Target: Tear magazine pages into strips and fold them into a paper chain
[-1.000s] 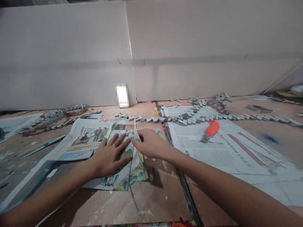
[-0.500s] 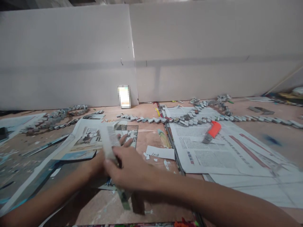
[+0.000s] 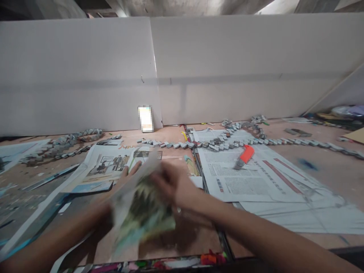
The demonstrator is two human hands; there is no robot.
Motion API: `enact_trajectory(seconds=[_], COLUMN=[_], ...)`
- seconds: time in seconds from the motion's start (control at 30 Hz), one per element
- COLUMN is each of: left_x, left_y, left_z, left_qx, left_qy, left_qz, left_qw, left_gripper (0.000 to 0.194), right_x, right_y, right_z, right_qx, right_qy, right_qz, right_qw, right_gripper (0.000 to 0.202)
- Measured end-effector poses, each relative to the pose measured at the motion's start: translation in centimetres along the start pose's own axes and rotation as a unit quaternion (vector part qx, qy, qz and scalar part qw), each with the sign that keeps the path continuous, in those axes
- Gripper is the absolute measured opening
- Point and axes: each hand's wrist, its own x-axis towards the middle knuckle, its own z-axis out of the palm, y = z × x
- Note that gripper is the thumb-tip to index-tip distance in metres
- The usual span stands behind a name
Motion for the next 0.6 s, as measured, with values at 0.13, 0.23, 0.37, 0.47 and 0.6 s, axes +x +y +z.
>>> enact_trajectory(seconds=[0.13,0.23,0.37,0.47,0.6], left_x=[0.9,2.0,3.9,4.9,5.2], left_y=[-0.8,-1.4,-0.6,1.1,2.9], left_z=[-0.4,-2.1,-5.1,-5.8,-4.4], left_qx=[-0.039,-0.113,-0.325,-0.458,-0.525], left_qy=[-0.023,-0.054,-0.047,0.006,0.053], left_qz=[0.003,-0.005,0.055,0.070,-0.001], left_qw=[0.999,0.992,0.943,0.886,0.849], left_gripper=[0.074,0.082,0.074,0.049,0.037], right_x=[3.3,3.8,3.2,2.9,2.5], right_y=[5.8,7.1,6.1,5.7,6.1], right_z=[-5.9,-8.0,-7.9,-7.3,-7.3], right_qx=[0.005,0.011,0.050,0.079,0.069], right_qy=[0.172,0.198,0.196,0.190,0.171], right_qz=[0.071,0.068,0.055,0.041,0.026], right_qw=[0.983,0.978,0.978,0.978,0.982], right_gripper=[0.029,0.036,0.041,0.041,0.038])
